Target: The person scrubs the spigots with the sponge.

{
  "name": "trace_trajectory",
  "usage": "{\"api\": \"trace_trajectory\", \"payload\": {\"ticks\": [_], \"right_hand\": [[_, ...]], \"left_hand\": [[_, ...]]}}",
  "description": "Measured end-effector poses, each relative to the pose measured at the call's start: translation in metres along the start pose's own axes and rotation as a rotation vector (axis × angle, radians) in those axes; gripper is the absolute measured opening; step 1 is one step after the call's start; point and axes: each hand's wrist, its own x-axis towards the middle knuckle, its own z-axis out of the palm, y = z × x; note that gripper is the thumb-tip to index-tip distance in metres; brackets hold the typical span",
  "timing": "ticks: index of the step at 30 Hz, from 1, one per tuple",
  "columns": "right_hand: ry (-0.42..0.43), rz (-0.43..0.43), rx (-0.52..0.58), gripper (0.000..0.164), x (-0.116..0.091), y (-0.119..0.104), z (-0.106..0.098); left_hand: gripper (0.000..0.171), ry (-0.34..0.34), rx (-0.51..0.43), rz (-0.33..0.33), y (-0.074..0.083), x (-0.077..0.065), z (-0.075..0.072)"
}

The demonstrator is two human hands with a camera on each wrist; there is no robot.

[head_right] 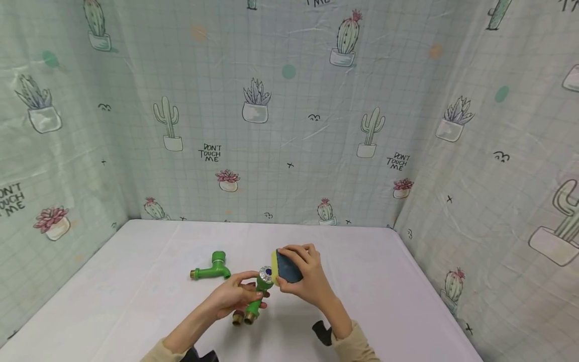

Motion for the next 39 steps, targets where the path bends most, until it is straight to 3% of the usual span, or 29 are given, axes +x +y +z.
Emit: {"api": "trace_trajectory", "payload": {"ticks": [6, 13, 26, 31, 39], "right_hand": [[0.007, 0.004, 0.023, 0.047, 0.007, -0.003, -0.002], [-0.051, -0.034, 0.043, 0.047, 0.017, -0.015, 0.001], [-0.006, 0.003, -0.035, 0.046, 0.005, 0.008, -0.004], [-0.004, 0.027, 0.029, 0.048, 0.008, 0.001, -0.004], [-0.024, -0.085, -0.007, 0.05, 0.017, -0.017, 0.001]], "left_hand": [[0.056, 0.041, 0.017, -0.015, 0.003, 0.001, -0.001], [0.054, 0.059, 0.055, 0.013, 0.005, 0.004, 0.004], [0.054, 0.096, 0.062, 0.003, 0.006, 0.001, 0.005], [0.055, 0.109, 0.069, -0.005, 0.008, 0.001, 0.004], [0.056, 0.092, 0.085, 0.002, 0.01, 0.001, 0.005]]}}
